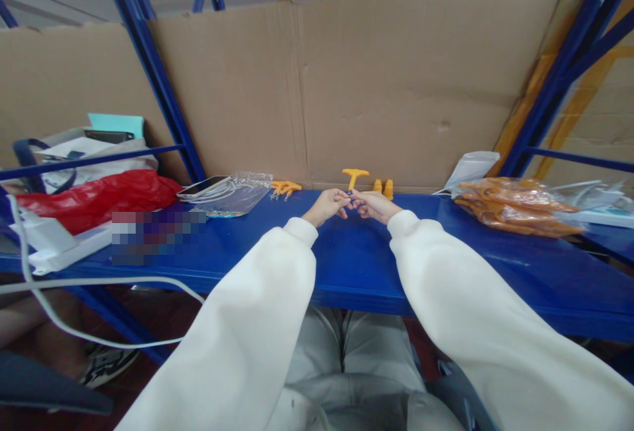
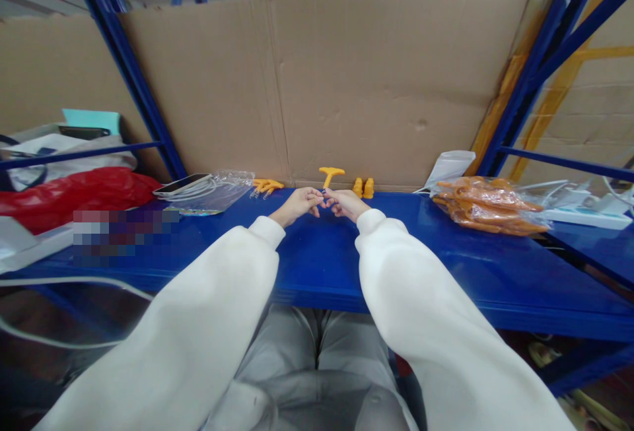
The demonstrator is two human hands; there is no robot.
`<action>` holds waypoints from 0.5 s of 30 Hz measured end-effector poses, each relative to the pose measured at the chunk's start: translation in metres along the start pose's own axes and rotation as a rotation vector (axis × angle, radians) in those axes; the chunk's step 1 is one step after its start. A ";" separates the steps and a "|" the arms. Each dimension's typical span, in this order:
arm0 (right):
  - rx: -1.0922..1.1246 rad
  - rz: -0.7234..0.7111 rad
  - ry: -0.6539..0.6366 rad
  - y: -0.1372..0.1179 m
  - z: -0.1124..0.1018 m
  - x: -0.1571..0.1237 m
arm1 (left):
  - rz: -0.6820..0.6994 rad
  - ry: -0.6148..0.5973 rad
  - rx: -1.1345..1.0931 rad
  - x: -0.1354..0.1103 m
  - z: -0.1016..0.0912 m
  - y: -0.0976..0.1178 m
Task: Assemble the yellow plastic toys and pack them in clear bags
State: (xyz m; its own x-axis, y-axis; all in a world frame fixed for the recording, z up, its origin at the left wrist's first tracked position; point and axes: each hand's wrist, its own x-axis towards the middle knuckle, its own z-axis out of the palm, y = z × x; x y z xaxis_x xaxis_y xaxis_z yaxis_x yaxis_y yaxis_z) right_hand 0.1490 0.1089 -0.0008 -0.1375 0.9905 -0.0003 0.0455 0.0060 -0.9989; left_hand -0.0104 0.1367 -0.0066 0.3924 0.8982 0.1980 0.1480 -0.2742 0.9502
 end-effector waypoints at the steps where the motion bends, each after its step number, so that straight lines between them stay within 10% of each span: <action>1: 0.003 0.002 0.010 0.000 0.000 0.000 | -0.010 0.029 -0.041 0.001 -0.002 -0.002; 15: -0.058 0.018 0.062 0.005 -0.004 0.004 | -0.263 0.687 -0.410 0.011 -0.053 -0.015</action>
State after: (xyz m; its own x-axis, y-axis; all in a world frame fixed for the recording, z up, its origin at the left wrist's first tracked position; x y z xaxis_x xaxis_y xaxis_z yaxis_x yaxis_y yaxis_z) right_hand 0.1522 0.1138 -0.0059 -0.0750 0.9971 -0.0139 0.1054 -0.0059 -0.9944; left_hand -0.0565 0.1693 -0.0053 -0.2684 0.9611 -0.0657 -0.2366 0.0004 0.9716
